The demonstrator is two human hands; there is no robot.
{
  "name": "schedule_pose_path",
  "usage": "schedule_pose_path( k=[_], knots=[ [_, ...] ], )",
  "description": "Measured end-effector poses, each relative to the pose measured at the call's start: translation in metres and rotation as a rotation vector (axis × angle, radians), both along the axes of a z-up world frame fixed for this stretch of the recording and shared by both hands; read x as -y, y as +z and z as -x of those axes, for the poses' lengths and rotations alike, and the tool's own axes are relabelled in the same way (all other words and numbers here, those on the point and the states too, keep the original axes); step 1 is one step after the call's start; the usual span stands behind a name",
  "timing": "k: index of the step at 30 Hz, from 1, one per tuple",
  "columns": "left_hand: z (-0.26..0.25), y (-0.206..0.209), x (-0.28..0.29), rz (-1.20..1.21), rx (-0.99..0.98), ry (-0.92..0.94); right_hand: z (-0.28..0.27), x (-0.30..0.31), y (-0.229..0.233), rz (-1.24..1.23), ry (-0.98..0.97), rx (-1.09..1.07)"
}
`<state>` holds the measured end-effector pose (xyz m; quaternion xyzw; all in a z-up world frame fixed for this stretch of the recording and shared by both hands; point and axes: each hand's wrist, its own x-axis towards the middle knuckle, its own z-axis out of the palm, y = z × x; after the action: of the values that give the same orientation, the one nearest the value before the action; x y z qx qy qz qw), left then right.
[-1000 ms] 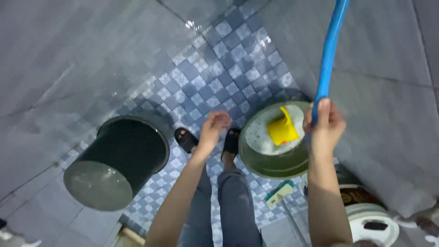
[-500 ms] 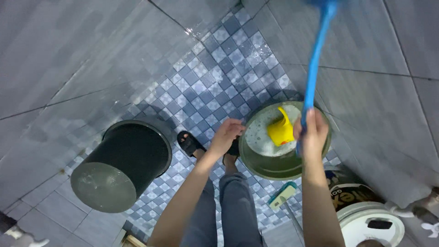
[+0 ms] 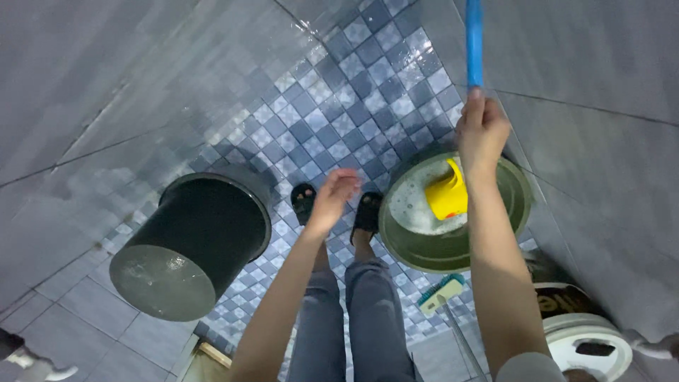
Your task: The person mops a tiled bathroom floor using a blue mop and a yellow scoop to pour water from a green basin. They repeatedly wet the mop and scrub the floor in a small area, occasionally moving the basin and a black bucket.
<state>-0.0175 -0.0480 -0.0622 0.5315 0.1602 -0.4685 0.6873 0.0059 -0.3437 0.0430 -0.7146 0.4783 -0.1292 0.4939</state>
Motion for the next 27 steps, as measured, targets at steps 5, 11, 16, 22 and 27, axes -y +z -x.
schedule_pose_path(
  k=[5,11,16,22,27],
  knots=[
    [-0.015,-0.016,-0.023,-0.063,0.154,0.018,0.007,0.008,-0.016,0.144,0.077,-0.128],
    [-0.030,-0.019,-0.026,-0.065,0.171,0.026,0.009,0.007,-0.042,0.156,0.086,-0.100],
    [-0.044,-0.015,-0.008,-0.112,0.106,0.025,0.023,0.002,-0.082,0.236,0.095,-0.156],
    [-0.053,-0.027,-0.004,-0.125,0.119,-0.099,0.117,0.015,-0.114,0.184,0.151,-0.385],
    [-0.044,-0.056,-0.002,-0.121,0.102,-0.079,0.193,0.015,-0.150,-0.034,-0.147,-0.614]
  ],
)
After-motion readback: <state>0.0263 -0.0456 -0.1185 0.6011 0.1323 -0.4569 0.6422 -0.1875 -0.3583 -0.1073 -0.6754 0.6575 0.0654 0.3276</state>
